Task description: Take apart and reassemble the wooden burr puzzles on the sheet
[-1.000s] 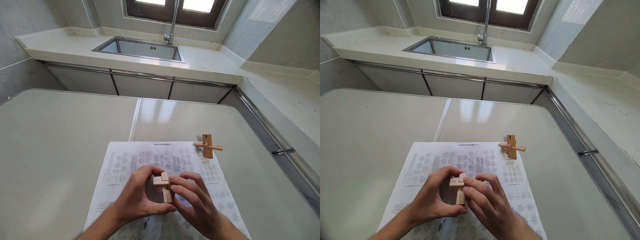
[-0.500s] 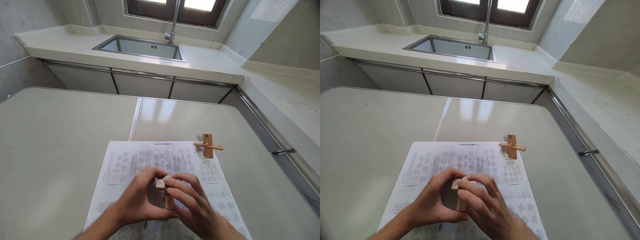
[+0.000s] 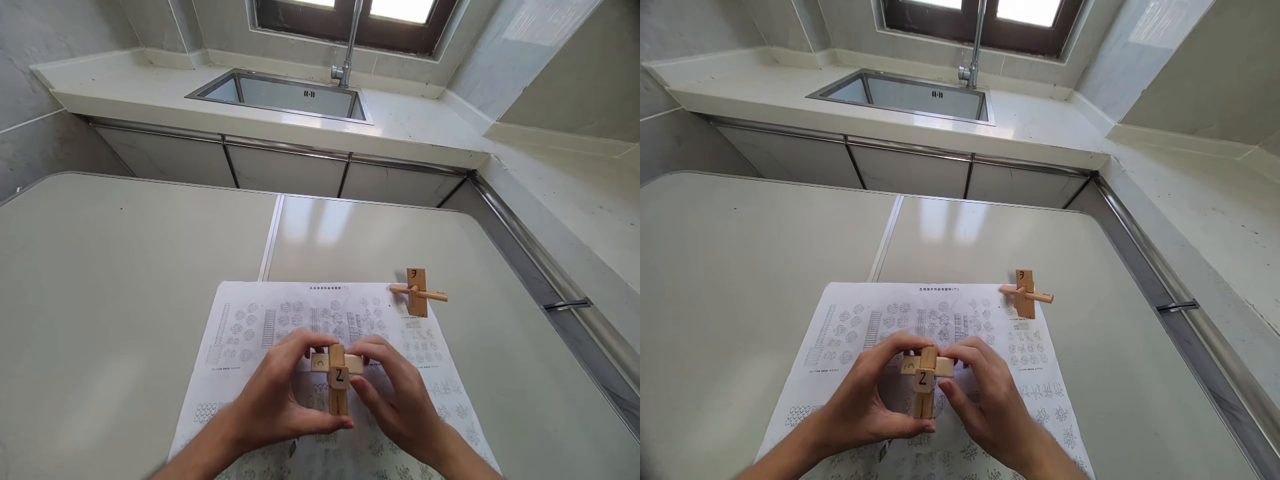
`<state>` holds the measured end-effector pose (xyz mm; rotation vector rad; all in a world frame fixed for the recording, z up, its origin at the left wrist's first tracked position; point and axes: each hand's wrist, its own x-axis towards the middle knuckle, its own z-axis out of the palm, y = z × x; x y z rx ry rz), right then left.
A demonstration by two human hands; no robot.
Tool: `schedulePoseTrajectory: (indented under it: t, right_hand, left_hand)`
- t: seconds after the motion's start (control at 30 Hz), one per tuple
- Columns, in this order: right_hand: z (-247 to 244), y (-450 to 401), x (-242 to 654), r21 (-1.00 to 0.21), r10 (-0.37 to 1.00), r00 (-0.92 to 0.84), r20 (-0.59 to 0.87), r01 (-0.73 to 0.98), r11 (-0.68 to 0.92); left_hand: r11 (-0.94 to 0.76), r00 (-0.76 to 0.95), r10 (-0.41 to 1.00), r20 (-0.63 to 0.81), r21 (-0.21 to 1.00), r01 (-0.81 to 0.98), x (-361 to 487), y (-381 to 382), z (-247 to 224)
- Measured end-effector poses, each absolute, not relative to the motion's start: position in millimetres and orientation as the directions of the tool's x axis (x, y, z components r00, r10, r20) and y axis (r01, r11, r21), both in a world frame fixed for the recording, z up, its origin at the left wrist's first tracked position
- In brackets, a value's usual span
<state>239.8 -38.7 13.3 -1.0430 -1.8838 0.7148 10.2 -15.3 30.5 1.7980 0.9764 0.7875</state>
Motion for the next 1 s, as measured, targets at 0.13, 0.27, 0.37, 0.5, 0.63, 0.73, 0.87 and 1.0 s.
schedulePoseTrajectory:
  t: [0.13, 0.27, 0.37, 0.5, 0.63, 0.73, 0.87, 1.0]
  right_hand:
    - [11, -40, 240, -0.777, 0.865, -0.334, 0.374, 0.396, 0.489]
    - [14, -42, 241, -0.814, 0.884, -0.372, 0.285, 0.392, 0.428]
    - [15, -42, 241, -0.870, 0.896, -0.405, 0.183, 0.358, 0.340]
    - [15, -43, 241, -0.922, 0.903, -0.423, 0.081, 0.312, 0.229]
    - [17, -43, 240, -0.948, 0.902, -0.430, 0.042, 0.268, 0.172]
    - [21, -43, 239, -0.972, 0.910, -0.415, -0.014, 0.221, 0.086]
    - [22, -41, 241, -0.987, 0.914, -0.373, -0.158, 0.045, -0.152]
    - [20, -33, 245, -0.900, 0.905, -0.282, -0.317, -0.211, -0.381]
  left_hand:
    - [-0.345, 0.527, 0.834, 0.162, 0.899, 0.270, 11, -15, 29]
    - [-0.390, 0.550, 0.814, 0.186, 0.877, 0.281, 11, -15, 30]
    - [-0.430, 0.557, 0.802, 0.216, 0.856, 0.287, 12, -16, 32]
    - [-0.485, 0.565, 0.778, 0.275, 0.835, 0.262, 13, -16, 34]
    - [-0.521, 0.571, 0.762, 0.305, 0.812, 0.262, 13, -15, 34]
    - [-0.516, 0.571, 0.766, 0.295, 0.812, 0.273, 13, -15, 33]
    - [-0.455, 0.534, 0.811, 0.238, 0.830, 0.322, 11, -16, 29]
    - [-0.373, 0.476, 0.862, 0.173, 0.852, 0.367, 9, -17, 24]
